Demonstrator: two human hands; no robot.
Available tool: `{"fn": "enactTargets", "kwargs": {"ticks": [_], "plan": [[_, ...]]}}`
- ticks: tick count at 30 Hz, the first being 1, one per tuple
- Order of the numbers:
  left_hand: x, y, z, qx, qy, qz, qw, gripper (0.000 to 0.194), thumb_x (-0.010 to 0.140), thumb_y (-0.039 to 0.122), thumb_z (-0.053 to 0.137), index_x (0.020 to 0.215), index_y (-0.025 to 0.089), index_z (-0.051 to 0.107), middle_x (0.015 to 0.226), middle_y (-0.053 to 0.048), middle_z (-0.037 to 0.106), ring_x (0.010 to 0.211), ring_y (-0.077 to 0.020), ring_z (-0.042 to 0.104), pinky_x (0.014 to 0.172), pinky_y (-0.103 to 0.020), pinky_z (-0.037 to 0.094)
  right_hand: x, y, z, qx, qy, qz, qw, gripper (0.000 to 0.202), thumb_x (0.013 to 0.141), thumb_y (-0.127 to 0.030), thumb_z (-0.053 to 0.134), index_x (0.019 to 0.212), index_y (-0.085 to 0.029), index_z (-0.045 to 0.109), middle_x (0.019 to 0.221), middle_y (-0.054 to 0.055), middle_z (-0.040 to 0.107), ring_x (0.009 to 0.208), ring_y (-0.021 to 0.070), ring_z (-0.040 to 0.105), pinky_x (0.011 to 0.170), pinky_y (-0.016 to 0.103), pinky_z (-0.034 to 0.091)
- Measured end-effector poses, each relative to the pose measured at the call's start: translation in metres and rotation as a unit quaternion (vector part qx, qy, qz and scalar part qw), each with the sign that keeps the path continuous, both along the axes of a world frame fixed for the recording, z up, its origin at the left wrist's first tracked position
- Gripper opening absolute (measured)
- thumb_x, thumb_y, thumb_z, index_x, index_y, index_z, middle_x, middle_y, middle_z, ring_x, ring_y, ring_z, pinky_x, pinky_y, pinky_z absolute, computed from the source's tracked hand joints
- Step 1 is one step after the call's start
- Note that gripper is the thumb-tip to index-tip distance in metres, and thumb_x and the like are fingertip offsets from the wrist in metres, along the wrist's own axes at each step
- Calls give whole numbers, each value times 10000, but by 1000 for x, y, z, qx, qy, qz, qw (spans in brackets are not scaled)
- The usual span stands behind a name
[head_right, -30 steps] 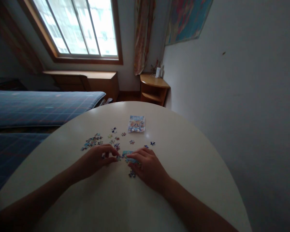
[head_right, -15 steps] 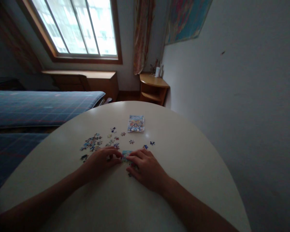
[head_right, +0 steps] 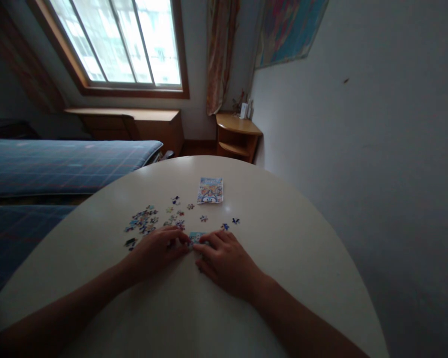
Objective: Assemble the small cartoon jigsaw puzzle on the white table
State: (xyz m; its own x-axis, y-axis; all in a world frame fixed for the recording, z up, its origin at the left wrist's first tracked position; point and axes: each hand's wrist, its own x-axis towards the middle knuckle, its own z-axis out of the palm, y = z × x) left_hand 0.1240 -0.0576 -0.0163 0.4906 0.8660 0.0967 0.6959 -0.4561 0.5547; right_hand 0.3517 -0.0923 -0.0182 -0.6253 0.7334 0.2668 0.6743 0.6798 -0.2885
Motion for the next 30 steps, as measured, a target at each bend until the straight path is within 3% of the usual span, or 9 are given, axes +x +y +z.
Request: {"fn": "enactTargets", "kwargs": {"ticks": [7,12,18,24,30], "plan": [[-5,3,1,21,3,-13,1000,90,833,196,680,903,245,707,922,-6,704,912,-212,630,852,-348,490,-2,-1,6,9,-46,10,999,337,967,-357,535,1261,-208,604,1242,99,639,1146,263,556,1035,480,403],[-14,9,-1,73,7,-1,997,145,847,225,684,988,258,699,1054,-19,708,1047,-242,610,930,-408,492,-4,-3,8,10,-69,10,998,347,961,-380,546,1264,-218,589,1264,99,625,1156,264,554,1045,484,393],[-10,12,-15,141,6,-7,990,300,835,305,708,1120,228,653,1289,-67,629,1266,-283,505,1068,-484,427,-3,-4,11,-3,-66,13,998,375,954,-397,552,1275,-205,575,1291,110,612,1185,263,546,1054,470,389],[-10,15,-22,141,4,-30,990,334,855,315,685,1172,226,629,1324,-72,610,1326,-277,456,1118,-487,389,12,3,11,-11,-43,53,998,465,907,-448,608,1293,-192,561,1291,104,626,1189,254,545,1067,460,375],[-10,14,-21,133,3,-25,991,313,866,312,663,1165,225,630,1322,-77,609,1331,-283,448,1114,-500,392,24,7,10,7,-41,55,998,396,905,-423,619,1259,-246,613,1308,79,630,1190,250,561,1044,452,403]]}}
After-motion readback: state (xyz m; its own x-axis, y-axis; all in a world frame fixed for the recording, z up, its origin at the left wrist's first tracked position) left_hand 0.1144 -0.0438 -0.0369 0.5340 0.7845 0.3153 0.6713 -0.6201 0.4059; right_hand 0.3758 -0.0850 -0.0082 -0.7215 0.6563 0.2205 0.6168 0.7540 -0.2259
